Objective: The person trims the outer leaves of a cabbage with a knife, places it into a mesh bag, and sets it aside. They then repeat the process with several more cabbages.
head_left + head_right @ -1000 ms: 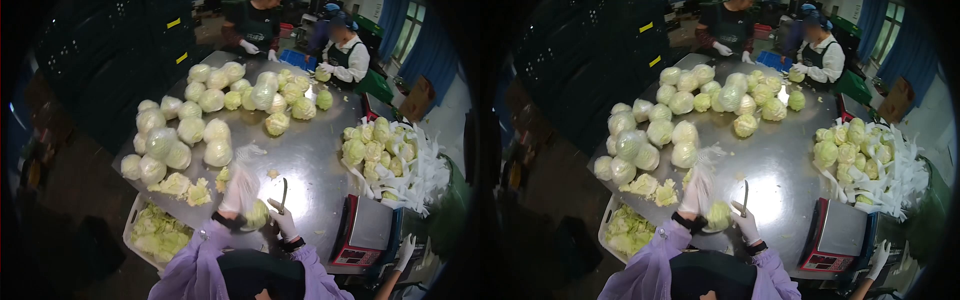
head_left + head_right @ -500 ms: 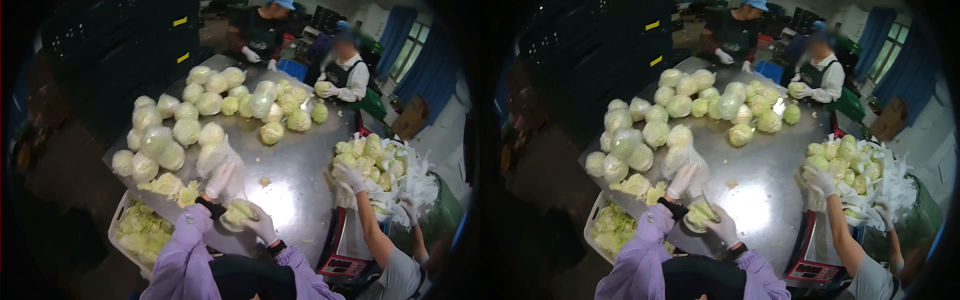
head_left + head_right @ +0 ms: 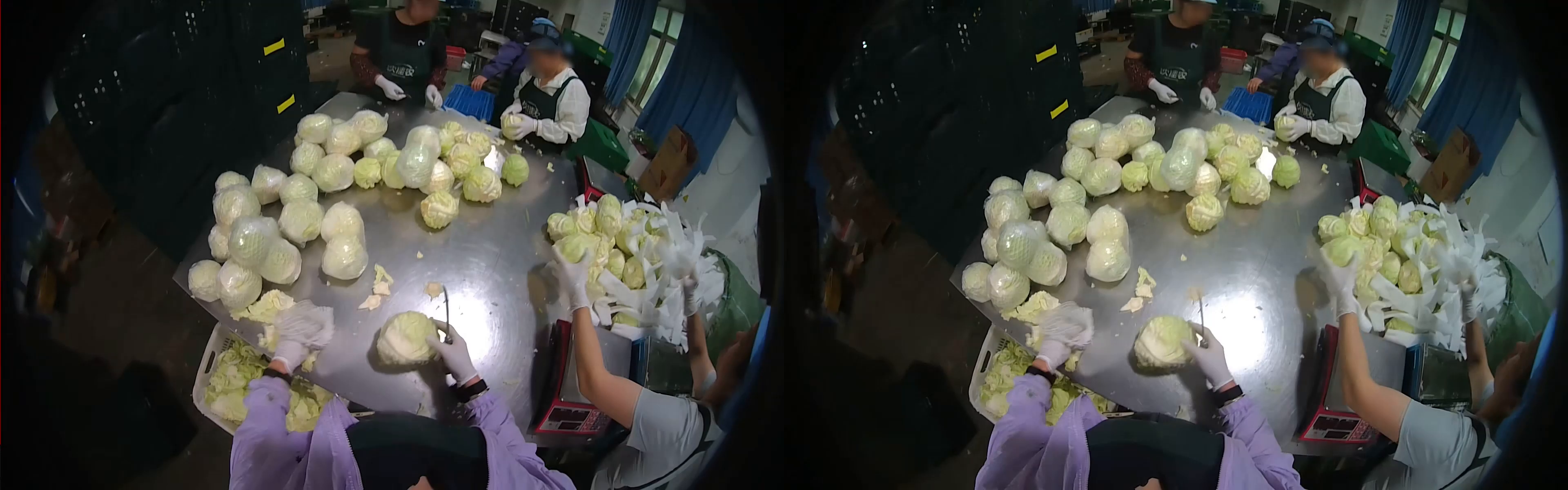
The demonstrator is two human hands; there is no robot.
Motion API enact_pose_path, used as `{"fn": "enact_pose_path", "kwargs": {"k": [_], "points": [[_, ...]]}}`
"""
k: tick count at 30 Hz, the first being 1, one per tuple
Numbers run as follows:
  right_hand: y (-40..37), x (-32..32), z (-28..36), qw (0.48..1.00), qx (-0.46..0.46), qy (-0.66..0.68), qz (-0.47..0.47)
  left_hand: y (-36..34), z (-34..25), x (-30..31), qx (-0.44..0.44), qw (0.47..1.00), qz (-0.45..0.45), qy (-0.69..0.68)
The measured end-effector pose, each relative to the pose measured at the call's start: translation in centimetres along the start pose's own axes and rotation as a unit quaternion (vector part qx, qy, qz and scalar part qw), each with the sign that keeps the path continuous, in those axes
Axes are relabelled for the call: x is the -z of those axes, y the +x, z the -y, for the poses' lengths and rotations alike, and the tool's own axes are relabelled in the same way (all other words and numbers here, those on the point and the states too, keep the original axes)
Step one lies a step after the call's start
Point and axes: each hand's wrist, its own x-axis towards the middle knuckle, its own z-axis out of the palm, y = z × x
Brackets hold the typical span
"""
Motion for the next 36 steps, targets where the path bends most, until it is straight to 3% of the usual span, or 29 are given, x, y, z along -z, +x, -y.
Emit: {"fn": "enact_pose_path", "kwargs": {"k": [3, 5, 6, 8, 9, 11, 14, 15, 16, 18, 19, 21, 23, 24, 25, 26, 27, 29, 30, 32, 36], "points": [[0.0, 1.3, -0.4, 0.998, -0.002, 0.059, -0.015, -11.4, 6.0, -0.6, 0.138, 0.978, -0.059, -0.145], [-0.1, 2.0, -1.6, 0.997, -0.012, 0.074, -0.020, -17.9, 10.3, -1.7, 0.334, 0.942, 0.033, -0.012], [-0.1, 2.2, -1.9, 0.993, -0.030, 0.104, -0.041, -19.4, 8.7, 2.9, 0.271, 0.949, 0.136, 0.089], [-0.5, 2.9, -2.3, 0.989, -0.067, 0.122, -0.047, -21.8, 8.3, 6.0, 0.235, 0.924, 0.264, 0.145], [-0.6, 3.2, -2.2, 0.989, -0.067, 0.123, -0.048, -23.2, 10.0, 4.4, 0.302, 0.923, 0.236, 0.042], [-1.5, 3.2, -0.9, 0.985, -0.107, 0.130, -0.036, -18.2, 5.3, 6.5, 0.470, 0.862, 0.172, 0.075], [-1.0, 3.5, -1.9, 0.986, -0.088, 0.140, -0.020, -9.2, -1.8, 8.1, 0.418, 0.905, -0.067, 0.032], [-0.9, 3.5, -1.8, 0.986, -0.088, 0.141, -0.020, -6.2, -4.2, 8.1, 0.380, 0.909, -0.169, -0.010], [-0.9, 3.4, -1.8, 0.988, -0.078, 0.134, -0.012, -3.4, -5.2, 6.3, 0.284, 0.915, -0.279, -0.067], [-1.1, 3.6, -1.5, 0.989, -0.068, 0.131, -0.009, 2.1, -9.1, 4.5, 0.250, 0.904, -0.227, -0.263], [-1.3, 3.7, -1.2, 0.989, -0.070, 0.128, -0.008, 4.6, -9.6, 1.4, 0.191, 0.931, -0.208, -0.230], [-1.4, 3.8, -1.1, 0.989, -0.073, 0.129, -0.004, 9.4, -11.7, -2.2, 0.222, 0.869, -0.099, -0.431], [-1.4, 4.6, -1.6, 0.989, -0.081, 0.124, 0.012, 13.0, -12.7, -2.5, 0.304, 0.753, 0.053, -0.581], [-1.0, 4.9, -2.5, 0.992, -0.072, 0.104, 0.013, 13.6, -12.8, -3.1, 0.304, 0.757, 0.052, -0.576], [-0.8, 5.0, -2.6, 0.991, -0.071, 0.109, 0.015, 14.2, -12.6, -4.2, 0.213, 0.912, -0.026, -0.349], [-0.8, 4.9, -2.5, 0.991, -0.067, 0.113, 0.013, 14.1, -12.4, -4.6, 0.102, 0.986, -0.098, -0.090], [-0.9, 4.8, -2.7, 0.991, -0.065, 0.117, 0.009, 13.3, -11.6, -4.9, 0.100, 0.987, -0.096, -0.085], [-1.0, 4.7, -3.2, 0.982, -0.077, 0.170, 0.011, 11.0, -9.3, -4.7, 0.058, 0.996, -0.002, -0.067], [-1.1, 4.5, -2.8, 0.982, -0.096, 0.162, 0.010, 9.3, -7.4, -4.9, 0.006, 0.998, -0.039, -0.043], [-1.0, 4.8, -2.9, 0.981, -0.104, 0.163, 0.010, 4.5, -5.8, -1.5, 0.005, 0.991, -0.097, -0.090], [-1.2, 5.0, -3.1, 0.984, -0.080, 0.154, 0.029, -8.7, 1.4, 1.7, 0.101, 0.990, -0.092, -0.041]]}}
